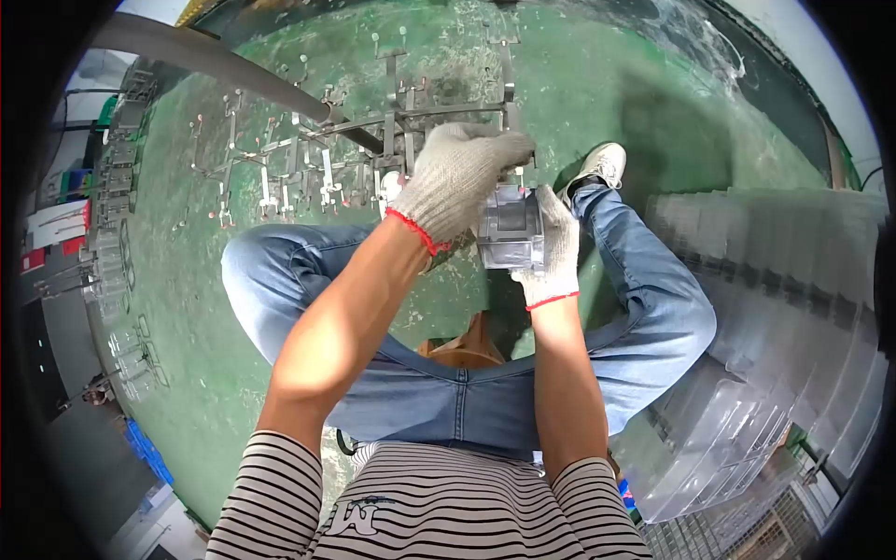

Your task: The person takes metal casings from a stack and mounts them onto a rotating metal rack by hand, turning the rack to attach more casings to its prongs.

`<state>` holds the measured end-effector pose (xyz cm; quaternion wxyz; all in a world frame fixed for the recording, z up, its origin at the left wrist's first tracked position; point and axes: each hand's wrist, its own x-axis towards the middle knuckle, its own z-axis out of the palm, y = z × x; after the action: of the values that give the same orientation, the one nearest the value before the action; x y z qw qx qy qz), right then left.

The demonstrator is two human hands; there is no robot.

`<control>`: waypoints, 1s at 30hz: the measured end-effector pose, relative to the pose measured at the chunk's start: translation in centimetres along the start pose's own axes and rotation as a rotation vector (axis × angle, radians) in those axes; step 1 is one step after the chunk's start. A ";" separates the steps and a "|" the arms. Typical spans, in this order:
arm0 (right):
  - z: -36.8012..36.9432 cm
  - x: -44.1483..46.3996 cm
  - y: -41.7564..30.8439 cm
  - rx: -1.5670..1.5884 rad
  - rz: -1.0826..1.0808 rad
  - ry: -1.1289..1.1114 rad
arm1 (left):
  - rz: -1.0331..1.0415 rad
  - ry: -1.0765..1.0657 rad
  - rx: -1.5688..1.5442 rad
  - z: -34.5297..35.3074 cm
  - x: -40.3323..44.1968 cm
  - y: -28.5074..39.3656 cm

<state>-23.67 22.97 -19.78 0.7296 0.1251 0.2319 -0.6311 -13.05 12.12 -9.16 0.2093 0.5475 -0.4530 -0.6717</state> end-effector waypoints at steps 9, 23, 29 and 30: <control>1.7 0.8 -0.2 -0.049 -0.086 0.106 | -0.005 0.033 0.208 -0.1 -0.3 1.2; 4.7 -0.6 -1.2 0.140 0.024 0.159 | -0.034 -0.003 0.361 -0.4 0.0 2.6; 8.0 -0.2 -1.1 0.219 0.007 0.276 | -0.018 -0.084 0.137 -0.9 1.3 1.2; 7.8 -0.1 -1.1 0.231 0.012 0.262 | -0.020 -0.079 0.128 -0.9 1.4 1.0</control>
<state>-23.31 19.14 -12.94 0.6777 0.2905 0.2503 -0.6275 -12.82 10.18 -9.10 0.1492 0.5374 -0.4973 -0.6646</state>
